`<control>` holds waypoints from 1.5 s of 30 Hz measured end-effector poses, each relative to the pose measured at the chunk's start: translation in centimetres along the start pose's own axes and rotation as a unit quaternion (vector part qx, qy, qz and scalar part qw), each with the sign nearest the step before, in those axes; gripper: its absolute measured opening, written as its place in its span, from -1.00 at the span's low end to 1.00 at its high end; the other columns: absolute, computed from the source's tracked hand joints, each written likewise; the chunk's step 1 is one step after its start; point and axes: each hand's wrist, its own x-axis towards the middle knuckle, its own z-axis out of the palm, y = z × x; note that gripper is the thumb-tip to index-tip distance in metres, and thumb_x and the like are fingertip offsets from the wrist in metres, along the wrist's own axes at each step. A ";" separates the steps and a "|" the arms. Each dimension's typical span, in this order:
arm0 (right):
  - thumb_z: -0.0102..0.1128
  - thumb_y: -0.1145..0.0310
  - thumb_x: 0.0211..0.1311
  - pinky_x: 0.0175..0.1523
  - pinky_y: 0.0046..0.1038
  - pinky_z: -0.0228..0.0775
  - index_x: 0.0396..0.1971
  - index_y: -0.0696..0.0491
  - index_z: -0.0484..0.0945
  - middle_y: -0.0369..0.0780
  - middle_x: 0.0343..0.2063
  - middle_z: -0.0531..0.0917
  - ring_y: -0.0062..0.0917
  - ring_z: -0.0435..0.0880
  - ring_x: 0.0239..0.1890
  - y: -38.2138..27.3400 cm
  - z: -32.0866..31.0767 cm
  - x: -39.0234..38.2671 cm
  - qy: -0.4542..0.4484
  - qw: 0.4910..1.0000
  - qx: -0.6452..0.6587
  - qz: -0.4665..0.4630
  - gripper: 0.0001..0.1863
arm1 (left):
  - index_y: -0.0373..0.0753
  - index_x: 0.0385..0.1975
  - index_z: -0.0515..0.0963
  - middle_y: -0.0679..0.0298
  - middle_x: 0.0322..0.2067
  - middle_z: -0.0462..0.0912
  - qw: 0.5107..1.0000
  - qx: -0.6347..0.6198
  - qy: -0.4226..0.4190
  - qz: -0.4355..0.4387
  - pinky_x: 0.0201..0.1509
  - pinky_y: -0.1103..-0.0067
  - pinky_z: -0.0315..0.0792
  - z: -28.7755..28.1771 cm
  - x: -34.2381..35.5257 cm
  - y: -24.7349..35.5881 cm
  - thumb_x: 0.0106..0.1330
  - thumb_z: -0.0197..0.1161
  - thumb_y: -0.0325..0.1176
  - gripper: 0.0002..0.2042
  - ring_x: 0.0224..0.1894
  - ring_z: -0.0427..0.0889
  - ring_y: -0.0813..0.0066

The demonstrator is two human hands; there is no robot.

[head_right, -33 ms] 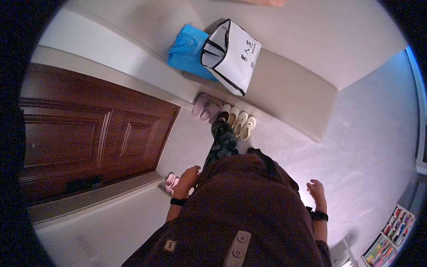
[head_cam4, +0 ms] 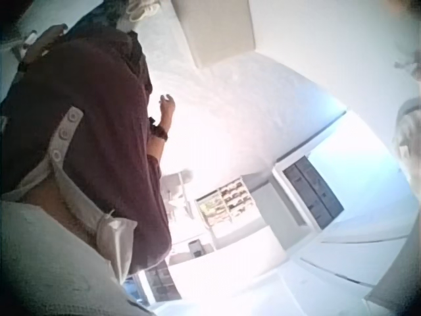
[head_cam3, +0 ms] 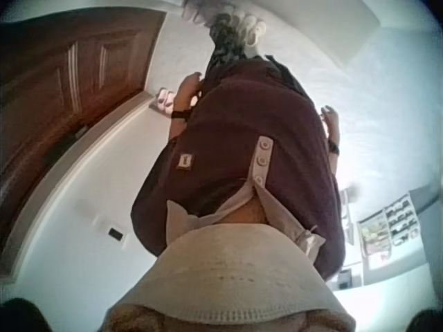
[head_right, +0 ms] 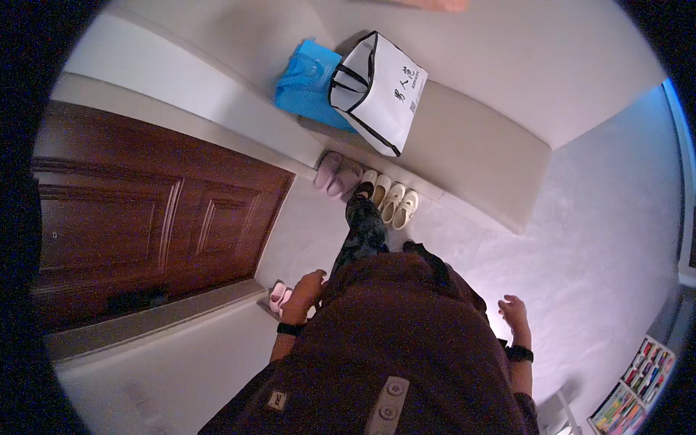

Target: The person sweeps the floor with a broom, collects debris into a dustpan, empties the dustpan into a bin, and then washes their hands at a sink.

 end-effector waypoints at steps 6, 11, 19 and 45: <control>0.18 0.29 -0.07 -0.55 -0.53 0.39 -0.16 0.27 0.40 -0.09 -0.45 0.59 -0.52 0.59 -0.55 0.0 0.5 1.9 -0.064 0.998 0.005 0.020 -0.52 | -0.32 -0.21 0.40 -0.02 -0.28 0.51 0.997 -0.041 0.050 -0.030 -0.13 0.33 0.36 1.2 -1.4 -0.7 0.12 0.07 -0.26 -0.70 -0.17 0.47 0.05; 0.14 0.28 -0.06 -0.45 -0.48 0.42 -0.12 0.22 0.39 -0.11 -0.49 0.60 -0.49 0.60 -0.50 -3.2 -1.6 6.8 -0.055 0.993 -0.099 -0.012 -0.53 | -0.33 -0.23 0.41 -0.03 -0.30 0.52 0.986 -0.144 0.040 -0.068 -0.13 0.34 0.36 5.9 -3.8 -5.1 0.12 0.08 -0.24 -0.69 -0.17 0.46 0.05; 0.11 0.31 -0.06 -0.32 -0.48 0.38 -0.14 0.22 0.40 -0.14 -0.56 0.60 -0.49 0.57 -0.50 -13.7 -1.1 8.9 -0.072 0.968 -0.177 -0.165 -0.55 | -0.31 -0.31 0.39 -0.05 -0.30 0.50 0.981 -0.107 0.008 -0.165 -0.12 0.29 0.36 11.0 -5.8 -7.8 0.12 0.06 -0.13 -0.66 -0.17 0.46 0.03; 0.17 0.22 -0.05 -0.19 -0.40 0.41 -0.19 0.16 0.46 -0.05 -0.42 0.59 -0.29 0.58 -0.31 -22.7 8.1 3.5 -0.017 0.948 -0.239 -0.211 -0.58 | -0.32 -0.30 0.41 -0.01 -0.37 0.54 0.993 -0.101 0.013 -0.054 -0.17 0.35 0.38 5.2 1.6 -18.7 0.12 0.10 -0.18 -0.69 -0.23 0.50 0.04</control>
